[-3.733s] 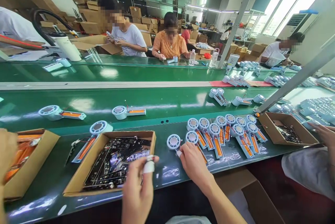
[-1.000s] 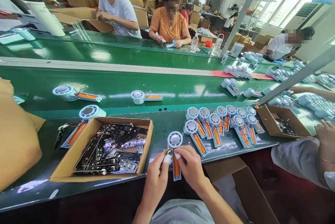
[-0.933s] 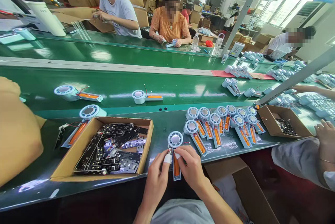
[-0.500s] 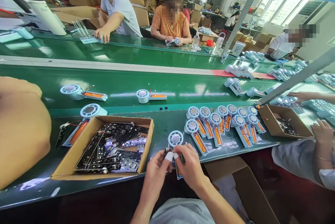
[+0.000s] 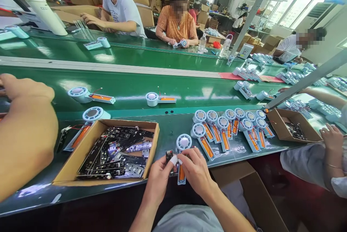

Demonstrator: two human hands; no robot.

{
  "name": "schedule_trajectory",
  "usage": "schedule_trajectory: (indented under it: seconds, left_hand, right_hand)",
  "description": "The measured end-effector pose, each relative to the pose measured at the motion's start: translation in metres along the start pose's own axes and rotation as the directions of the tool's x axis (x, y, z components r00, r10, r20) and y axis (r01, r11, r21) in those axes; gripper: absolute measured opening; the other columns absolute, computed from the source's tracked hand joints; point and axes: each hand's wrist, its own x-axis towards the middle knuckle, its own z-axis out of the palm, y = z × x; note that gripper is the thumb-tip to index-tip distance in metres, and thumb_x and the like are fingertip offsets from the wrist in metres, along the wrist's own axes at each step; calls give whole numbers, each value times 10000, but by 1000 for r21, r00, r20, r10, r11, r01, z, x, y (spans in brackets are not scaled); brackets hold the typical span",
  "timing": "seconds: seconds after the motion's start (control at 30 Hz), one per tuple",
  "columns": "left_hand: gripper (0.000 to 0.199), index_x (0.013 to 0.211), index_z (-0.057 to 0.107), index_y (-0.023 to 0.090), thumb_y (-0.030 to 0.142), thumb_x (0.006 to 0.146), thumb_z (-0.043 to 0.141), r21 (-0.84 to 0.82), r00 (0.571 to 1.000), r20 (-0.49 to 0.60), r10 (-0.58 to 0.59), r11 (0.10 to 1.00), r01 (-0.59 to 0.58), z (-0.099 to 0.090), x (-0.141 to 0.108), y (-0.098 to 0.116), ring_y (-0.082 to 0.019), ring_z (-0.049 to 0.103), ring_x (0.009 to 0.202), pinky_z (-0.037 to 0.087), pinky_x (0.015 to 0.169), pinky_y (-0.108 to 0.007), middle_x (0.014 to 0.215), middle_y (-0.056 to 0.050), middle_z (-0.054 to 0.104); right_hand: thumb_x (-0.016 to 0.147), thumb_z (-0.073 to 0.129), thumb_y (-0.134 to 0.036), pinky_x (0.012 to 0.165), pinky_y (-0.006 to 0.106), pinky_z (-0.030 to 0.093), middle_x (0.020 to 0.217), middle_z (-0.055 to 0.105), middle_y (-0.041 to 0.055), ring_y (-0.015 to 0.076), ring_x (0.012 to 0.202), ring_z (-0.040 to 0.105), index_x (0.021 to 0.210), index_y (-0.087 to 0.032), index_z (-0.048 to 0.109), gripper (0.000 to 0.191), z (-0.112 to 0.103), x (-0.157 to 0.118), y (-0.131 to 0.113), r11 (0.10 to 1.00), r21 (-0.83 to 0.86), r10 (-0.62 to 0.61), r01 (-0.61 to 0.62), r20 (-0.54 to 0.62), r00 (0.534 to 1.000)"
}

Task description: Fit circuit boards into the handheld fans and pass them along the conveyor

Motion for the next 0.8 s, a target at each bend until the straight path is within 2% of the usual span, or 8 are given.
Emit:
schedule_trajectory:
  seconds: [0.07, 0.17, 0.33, 0.43, 0.63, 0.8]
  left_hand:
    - [392, 784, 698, 148, 537, 733, 715, 29, 1000, 5, 5, 1000, -5, -1, -3, 2, -136, 497, 637, 417, 616, -233, 631, 29, 577]
    - [394, 859, 695, 153, 535, 804, 611, 188, 999, 9, 41, 981, -42, -3, -7, 6, -156, 531, 623, 429, 593, -245, 635, 21, 596]
    - [358, 698, 608, 195, 502, 844, 495, 466, 985, 29, 169, 870, -163, -5, -11, 4, -152, 500, 501, 383, 484, -241, 533, 29, 531]
    - [352, 661, 565, 211, 471, 877, 468, 518, 970, 51, 237, 824, -229, -4, -11, -1, -151, 512, 490, 404, 478, -235, 531, 29, 525]
    - [354, 681, 579, 206, 399, 938, 431, 585, 931, 73, 357, 741, -329, -4, -10, -5, -137, 508, 445, 394, 440, -222, 531, 36, 528]
    - [316, 708, 600, 207, 336, 941, 429, 627, 877, 95, 471, 655, -420, -5, -10, -8, -173, 597, 569, 434, 524, -246, 640, -16, 632]
  right_hand:
    - [990, 494, -117, 726, 333, 501, 935, 656, 83, 210, 804, 547, 999, -194, 684, 205, 2, 0, 0, 999, -38, -5, 4, -16, 1000]
    - [943, 496, -73, 724, 339, 490, 921, 644, 78, 211, 793, 528, 940, -183, 665, 201, 5, 2, 4, 997, -56, -47, 44, -38, 998]
    - [908, 486, -47, 700, 341, 473, 874, 623, 66, 211, 758, 502, 897, -185, 636, 204, 6, 9, 6, 987, -122, -106, 106, 7, 994]
    - [904, 502, -52, 714, 340, 478, 875, 627, 62, 210, 771, 513, 899, -184, 636, 189, 5, 10, 5, 988, -120, -90, 92, 20, 996]
    - [906, 488, -50, 747, 345, 478, 916, 642, 67, 212, 808, 534, 917, -187, 627, 195, 6, 7, 6, 992, -110, -60, 59, -6, 998]
    - [917, 513, -68, 700, 336, 455, 847, 610, 56, 206, 748, 509, 836, -188, 602, 170, 5, 10, 1, 974, -205, -77, 91, 74, 994]
